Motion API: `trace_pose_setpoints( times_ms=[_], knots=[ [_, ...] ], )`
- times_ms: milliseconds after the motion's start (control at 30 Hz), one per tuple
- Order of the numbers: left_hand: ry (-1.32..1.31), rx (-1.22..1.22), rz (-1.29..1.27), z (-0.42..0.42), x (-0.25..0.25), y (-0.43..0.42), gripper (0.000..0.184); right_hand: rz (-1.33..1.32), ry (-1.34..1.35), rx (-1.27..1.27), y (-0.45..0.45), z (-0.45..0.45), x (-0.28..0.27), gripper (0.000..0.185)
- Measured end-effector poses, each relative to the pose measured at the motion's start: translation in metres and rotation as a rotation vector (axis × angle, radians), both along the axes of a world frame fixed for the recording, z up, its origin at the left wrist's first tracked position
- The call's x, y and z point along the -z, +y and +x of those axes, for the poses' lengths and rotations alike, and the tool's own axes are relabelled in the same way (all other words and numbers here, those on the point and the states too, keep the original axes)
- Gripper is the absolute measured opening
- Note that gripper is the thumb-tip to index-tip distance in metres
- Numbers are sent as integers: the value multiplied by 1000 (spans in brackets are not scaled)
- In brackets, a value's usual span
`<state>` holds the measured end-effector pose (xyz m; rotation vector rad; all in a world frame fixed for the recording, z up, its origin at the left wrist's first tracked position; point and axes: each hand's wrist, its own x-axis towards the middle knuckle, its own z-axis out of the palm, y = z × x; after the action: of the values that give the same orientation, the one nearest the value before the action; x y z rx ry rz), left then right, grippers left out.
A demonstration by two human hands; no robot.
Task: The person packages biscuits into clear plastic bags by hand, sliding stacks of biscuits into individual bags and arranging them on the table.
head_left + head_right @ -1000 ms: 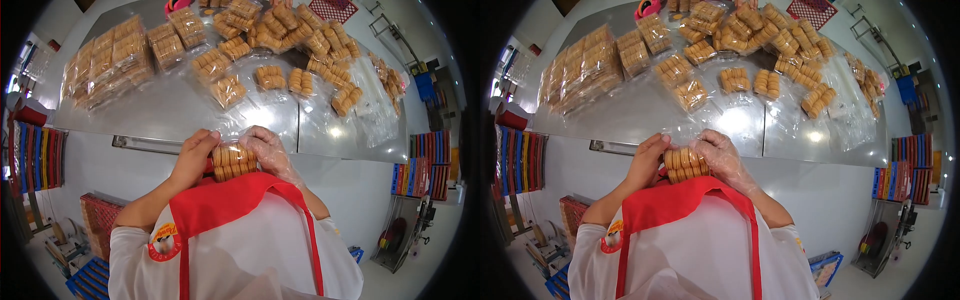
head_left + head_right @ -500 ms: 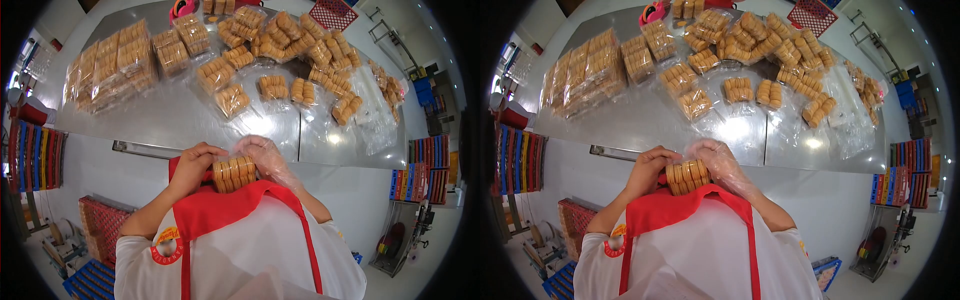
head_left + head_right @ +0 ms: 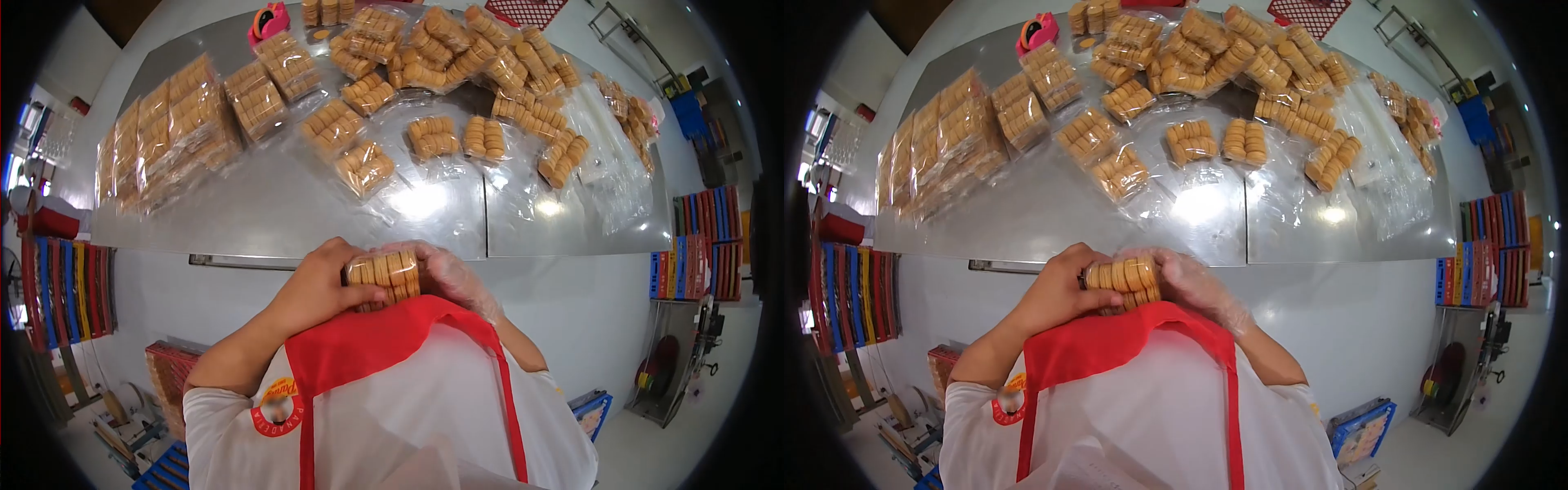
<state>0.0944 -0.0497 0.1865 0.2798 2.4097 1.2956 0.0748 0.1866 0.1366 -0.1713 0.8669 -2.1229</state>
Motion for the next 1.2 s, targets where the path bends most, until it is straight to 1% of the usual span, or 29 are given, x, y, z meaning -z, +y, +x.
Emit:
trace_pose_setpoints(
  times_ms=[33, 100, 167, 200, 233, 333, 367, 467, 500, 600, 700, 800, 833, 933, 1000, 1067, 1100, 1200],
  knots=[
    [-146, -78, 147, -4, 5, 3, 46, -143, -82, -18, 2, 1, 1, 75],
    [-449, -238, 430, -12, 21, 11, 46, -328, 20, 89, 1, 0, 2, 83],
    [-545, -353, 733, -24, 31, 31, 45, -309, 23, 269, -3, -4, -3, 86],
    [-591, -409, 883, -30, 31, 44, 44, -199, -28, 393, -5, -8, -13, 83],
    [-599, -468, 927, -34, 28, 60, 43, -89, -80, 516, -4, -11, -18, 81],
    [-743, -243, 653, -50, 33, 79, 43, 95, -24, 558, 22, -14, -9, 72],
    [-701, -118, 366, -56, 30, 79, 37, 14, -104, 624, 30, -15, -5, 70],
    [519, 72, -201, -57, 32, 88, 34, -84, -147, 732, 57, -5, 12, 68],
    [768, 179, -299, -62, 29, 89, 28, -122, -178, 715, 64, -4, 21, 67],
    [1067, 374, -665, -82, 54, 89, 24, -40, -306, 748, 60, 0, 23, 66],
    [920, 425, -946, -90, 55, 94, 27, -44, -179, 760, 47, -7, 48, 61],
    [676, 334, -1069, -94, 48, 103, 36, -94, -90, 813, 36, -23, 71, 61],
    [635, 339, -1013, -96, 44, 104, 39, -217, -91, 818, 29, -29, 65, 63],
    [512, 351, -885, -106, 24, 100, 47, -222, 63, 899, 10, -46, 60, 65],
    [433, 355, -842, -113, 7, 97, 50, -262, 72, 954, -6, -53, 65, 69],
    [483, 365, -758, -123, 2, 88, 54, -267, 129, 980, -19, -57, 64, 72],
    [508, 371, -716, -127, 0, 85, 56, -244, 202, 949, -24, -58, 67, 72],
    [510, 404, -610, -133, -8, 83, 62, 20, 394, 909, -33, -51, 78, 76]
  ],
)
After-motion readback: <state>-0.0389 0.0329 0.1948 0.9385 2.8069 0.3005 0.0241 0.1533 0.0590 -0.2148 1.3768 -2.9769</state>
